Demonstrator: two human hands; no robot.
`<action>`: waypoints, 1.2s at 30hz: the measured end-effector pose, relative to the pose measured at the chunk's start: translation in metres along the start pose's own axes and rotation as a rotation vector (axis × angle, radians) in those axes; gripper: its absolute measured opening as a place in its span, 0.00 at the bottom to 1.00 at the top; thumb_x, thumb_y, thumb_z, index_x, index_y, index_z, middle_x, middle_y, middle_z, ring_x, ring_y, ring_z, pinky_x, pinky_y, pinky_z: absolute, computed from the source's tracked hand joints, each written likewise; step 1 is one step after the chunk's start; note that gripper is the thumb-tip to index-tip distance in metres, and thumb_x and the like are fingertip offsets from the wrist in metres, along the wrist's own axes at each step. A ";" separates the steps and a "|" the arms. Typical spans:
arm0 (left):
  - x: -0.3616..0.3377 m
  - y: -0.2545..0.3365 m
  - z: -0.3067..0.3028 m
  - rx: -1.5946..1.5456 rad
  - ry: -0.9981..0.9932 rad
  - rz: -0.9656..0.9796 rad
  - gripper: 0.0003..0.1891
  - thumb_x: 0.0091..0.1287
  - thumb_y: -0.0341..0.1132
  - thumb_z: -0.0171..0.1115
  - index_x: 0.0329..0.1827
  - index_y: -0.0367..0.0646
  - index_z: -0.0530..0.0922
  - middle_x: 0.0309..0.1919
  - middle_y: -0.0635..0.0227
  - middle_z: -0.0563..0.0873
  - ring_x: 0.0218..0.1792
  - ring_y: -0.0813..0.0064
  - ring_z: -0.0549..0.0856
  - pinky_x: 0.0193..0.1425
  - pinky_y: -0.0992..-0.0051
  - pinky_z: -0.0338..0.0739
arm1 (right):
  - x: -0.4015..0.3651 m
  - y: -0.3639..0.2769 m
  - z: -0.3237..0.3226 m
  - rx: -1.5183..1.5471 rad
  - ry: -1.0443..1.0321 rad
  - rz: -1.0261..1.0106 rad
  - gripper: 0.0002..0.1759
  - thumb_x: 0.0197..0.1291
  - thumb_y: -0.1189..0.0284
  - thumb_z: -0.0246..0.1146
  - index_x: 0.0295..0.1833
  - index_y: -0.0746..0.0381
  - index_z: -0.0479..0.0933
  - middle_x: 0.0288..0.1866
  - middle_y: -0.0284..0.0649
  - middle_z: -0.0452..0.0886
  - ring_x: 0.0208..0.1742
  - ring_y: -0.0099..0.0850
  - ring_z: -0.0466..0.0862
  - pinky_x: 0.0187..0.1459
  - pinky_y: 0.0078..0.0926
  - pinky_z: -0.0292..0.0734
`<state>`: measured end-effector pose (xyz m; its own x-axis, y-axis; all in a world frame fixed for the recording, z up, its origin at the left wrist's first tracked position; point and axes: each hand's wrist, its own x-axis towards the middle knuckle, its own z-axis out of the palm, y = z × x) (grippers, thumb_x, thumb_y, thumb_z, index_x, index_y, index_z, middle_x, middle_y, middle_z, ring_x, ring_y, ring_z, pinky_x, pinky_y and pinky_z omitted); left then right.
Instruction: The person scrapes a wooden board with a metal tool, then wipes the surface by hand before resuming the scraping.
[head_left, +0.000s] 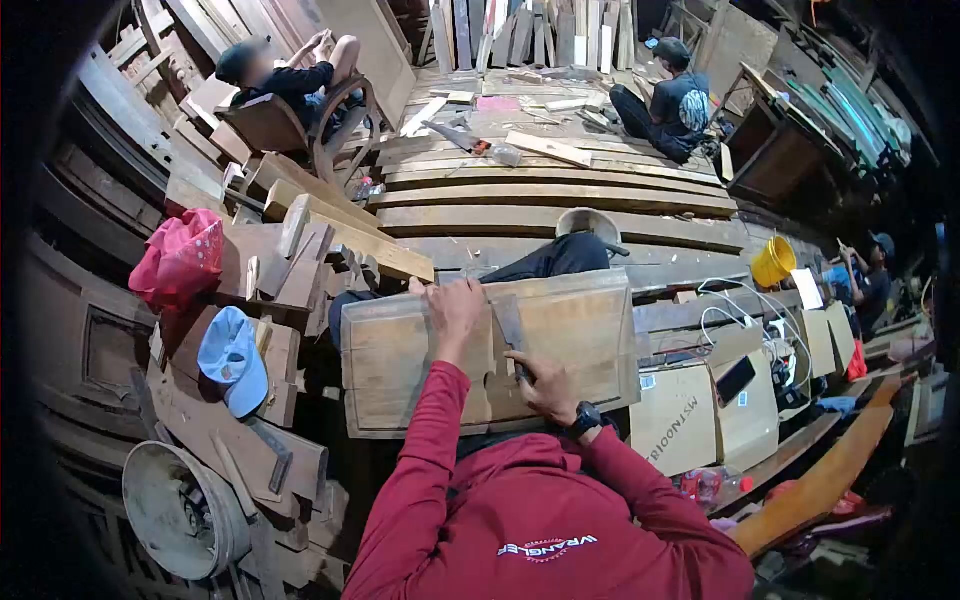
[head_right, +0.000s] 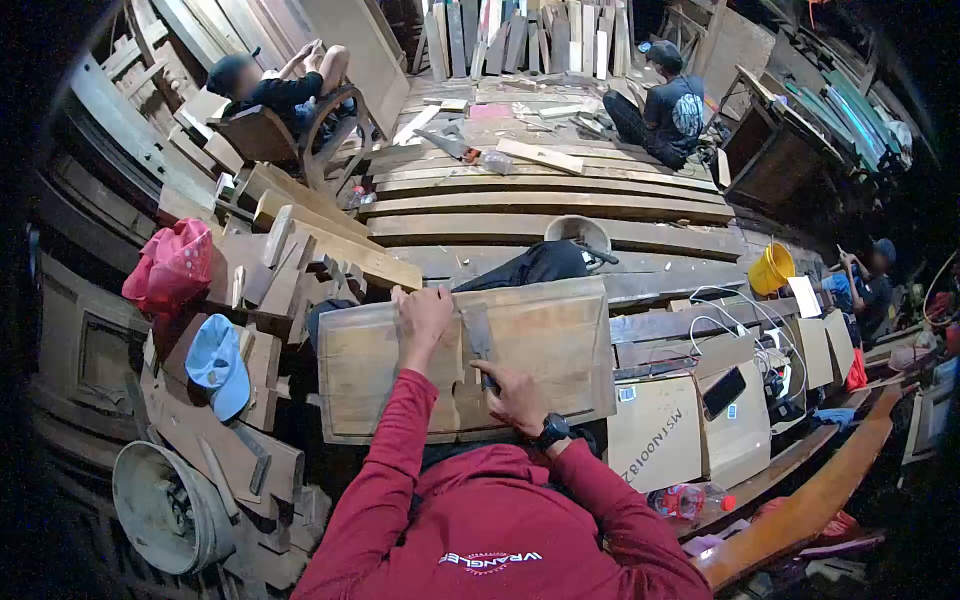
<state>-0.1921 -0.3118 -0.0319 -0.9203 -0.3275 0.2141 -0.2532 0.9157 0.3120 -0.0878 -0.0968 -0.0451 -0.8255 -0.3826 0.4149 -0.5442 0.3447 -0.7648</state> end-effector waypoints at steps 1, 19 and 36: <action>0.002 0.001 -0.001 -0.007 -0.011 -0.006 0.27 0.75 0.47 0.49 0.31 0.35 0.91 0.32 0.44 0.90 0.37 0.48 0.91 0.60 0.54 0.73 | 0.002 0.004 0.001 0.003 0.012 0.019 0.18 0.55 0.79 0.63 0.52 0.60 0.85 0.39 0.50 0.88 0.39 0.49 0.89 0.42 0.40 0.84; 0.004 0.002 0.007 0.000 0.017 -0.029 0.27 0.75 0.46 0.50 0.34 0.34 0.91 0.33 0.46 0.91 0.39 0.48 0.90 0.64 0.54 0.72 | -0.012 0.005 0.000 0.014 -0.037 -0.049 0.21 0.52 0.76 0.64 0.54 0.61 0.85 0.45 0.52 0.89 0.43 0.50 0.89 0.47 0.42 0.85; 0.003 0.001 0.003 0.018 0.036 0.005 0.26 0.76 0.46 0.50 0.34 0.35 0.91 0.33 0.44 0.90 0.39 0.48 0.91 0.65 0.53 0.71 | -0.014 0.005 -0.010 0.002 -0.102 0.057 0.20 0.51 0.78 0.61 0.52 0.61 0.85 0.43 0.51 0.89 0.41 0.49 0.89 0.43 0.39 0.84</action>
<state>-0.1960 -0.3107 -0.0341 -0.9102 -0.3310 0.2489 -0.2547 0.9213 0.2940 -0.0803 -0.0814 -0.0497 -0.8352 -0.4482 0.3186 -0.4968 0.3667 -0.7866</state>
